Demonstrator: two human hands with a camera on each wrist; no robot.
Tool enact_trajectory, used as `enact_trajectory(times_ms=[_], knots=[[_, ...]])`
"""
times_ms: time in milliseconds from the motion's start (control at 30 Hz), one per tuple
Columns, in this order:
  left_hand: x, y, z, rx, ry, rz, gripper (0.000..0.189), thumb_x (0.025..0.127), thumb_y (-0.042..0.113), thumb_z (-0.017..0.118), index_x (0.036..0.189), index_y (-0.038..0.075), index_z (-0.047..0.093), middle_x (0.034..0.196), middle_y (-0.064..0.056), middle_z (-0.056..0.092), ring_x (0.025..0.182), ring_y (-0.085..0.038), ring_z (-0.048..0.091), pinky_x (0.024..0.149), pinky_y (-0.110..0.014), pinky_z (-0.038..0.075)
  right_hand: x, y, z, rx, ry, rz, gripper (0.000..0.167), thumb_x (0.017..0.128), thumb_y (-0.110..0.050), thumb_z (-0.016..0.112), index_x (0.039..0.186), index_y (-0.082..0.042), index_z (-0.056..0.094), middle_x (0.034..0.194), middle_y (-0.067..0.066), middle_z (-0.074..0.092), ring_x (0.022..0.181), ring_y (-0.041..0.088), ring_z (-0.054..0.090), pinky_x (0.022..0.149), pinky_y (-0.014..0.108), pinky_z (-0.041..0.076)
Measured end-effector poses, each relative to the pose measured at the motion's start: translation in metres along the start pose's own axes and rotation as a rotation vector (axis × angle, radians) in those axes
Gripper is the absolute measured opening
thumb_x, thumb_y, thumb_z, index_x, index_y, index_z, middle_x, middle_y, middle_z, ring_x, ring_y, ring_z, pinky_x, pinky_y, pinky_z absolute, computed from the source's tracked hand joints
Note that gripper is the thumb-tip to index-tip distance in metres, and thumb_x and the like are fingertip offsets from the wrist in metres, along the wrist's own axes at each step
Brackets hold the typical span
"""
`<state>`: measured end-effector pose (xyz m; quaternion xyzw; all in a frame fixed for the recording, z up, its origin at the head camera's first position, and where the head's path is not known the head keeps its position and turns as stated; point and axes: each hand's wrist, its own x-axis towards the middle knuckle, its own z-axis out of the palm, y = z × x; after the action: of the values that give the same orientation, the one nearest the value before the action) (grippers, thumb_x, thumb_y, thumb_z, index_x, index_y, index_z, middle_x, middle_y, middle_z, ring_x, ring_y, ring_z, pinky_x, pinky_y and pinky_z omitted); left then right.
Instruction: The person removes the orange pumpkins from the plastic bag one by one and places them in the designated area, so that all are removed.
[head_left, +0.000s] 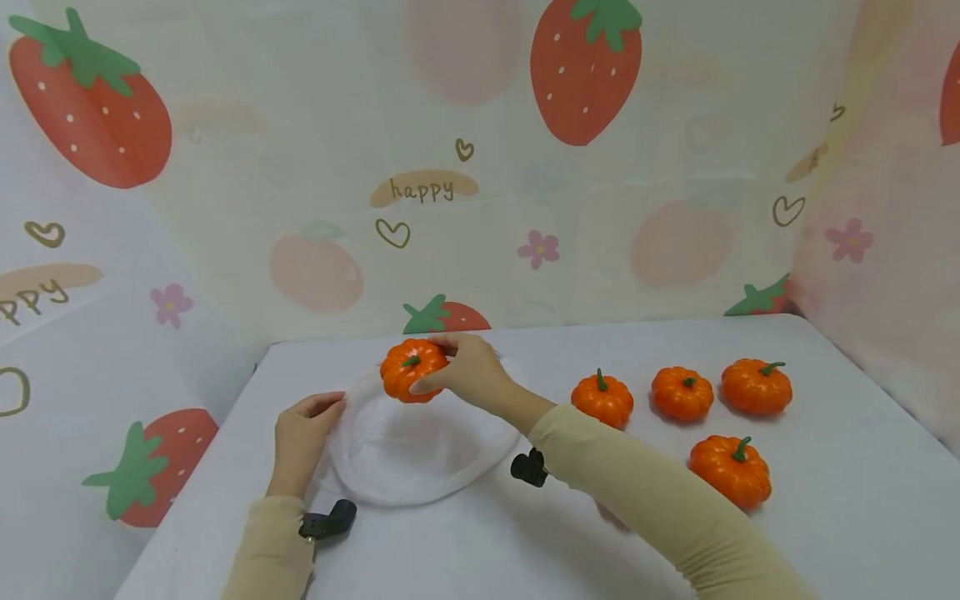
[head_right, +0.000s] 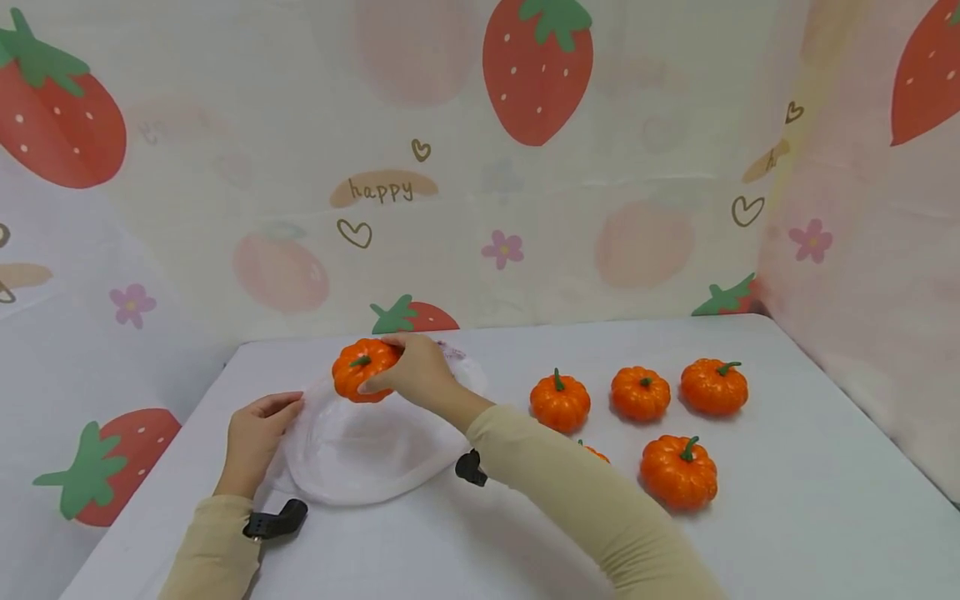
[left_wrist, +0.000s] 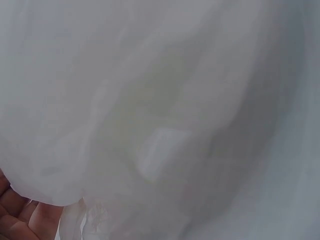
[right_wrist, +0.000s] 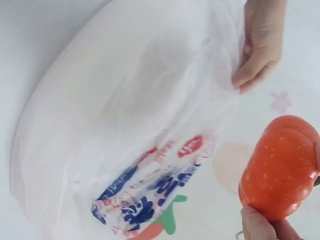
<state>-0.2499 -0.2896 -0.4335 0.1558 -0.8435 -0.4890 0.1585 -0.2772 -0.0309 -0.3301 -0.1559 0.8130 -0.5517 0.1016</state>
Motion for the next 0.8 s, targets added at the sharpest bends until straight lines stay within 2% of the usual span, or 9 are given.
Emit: enact_trajectory(times_ms=[333,533,800], knots=[[0.0,0.0,0.0,0.012,0.006,0.001,0.029,0.094,0.028,0.068,0.116,0.009,0.074,0.12,-0.013,0.072,0.09,0.004,0.057,0.071,-0.006,0.045,-0.02,-0.013,-0.025,-0.023,-0.021,-0.008,0.068,0.075,-0.02,0.088,0.136,-0.013,0.06,0.135,0.007,0.064,0.123,0.023,0.058,0.098,0.036,0.054],[0.0,0.0,-0.001,0.004,0.001,0.004,0.029,0.094,0.028,0.068,0.116,0.01,0.074,0.121,-0.012,0.071,0.093,0.003,0.057,0.073,-0.006,0.045,-0.031,-0.013,-0.045,-0.019,0.005,0.014,0.067,0.075,-0.02,0.087,0.136,-0.015,0.06,0.137,0.008,0.062,0.126,0.025,0.057,0.096,0.037,0.056],[0.0,0.0,0.0,0.003,-0.007,-0.001,0.029,0.095,0.028,0.067,0.117,0.01,0.074,0.122,-0.012,0.071,0.098,-0.003,0.058,0.074,-0.005,0.045,-0.059,-0.005,-0.074,0.02,0.02,0.035,0.063,0.076,-0.02,0.086,0.134,-0.021,0.062,0.136,0.0,0.063,0.128,0.022,0.054,0.097,0.04,0.055]])
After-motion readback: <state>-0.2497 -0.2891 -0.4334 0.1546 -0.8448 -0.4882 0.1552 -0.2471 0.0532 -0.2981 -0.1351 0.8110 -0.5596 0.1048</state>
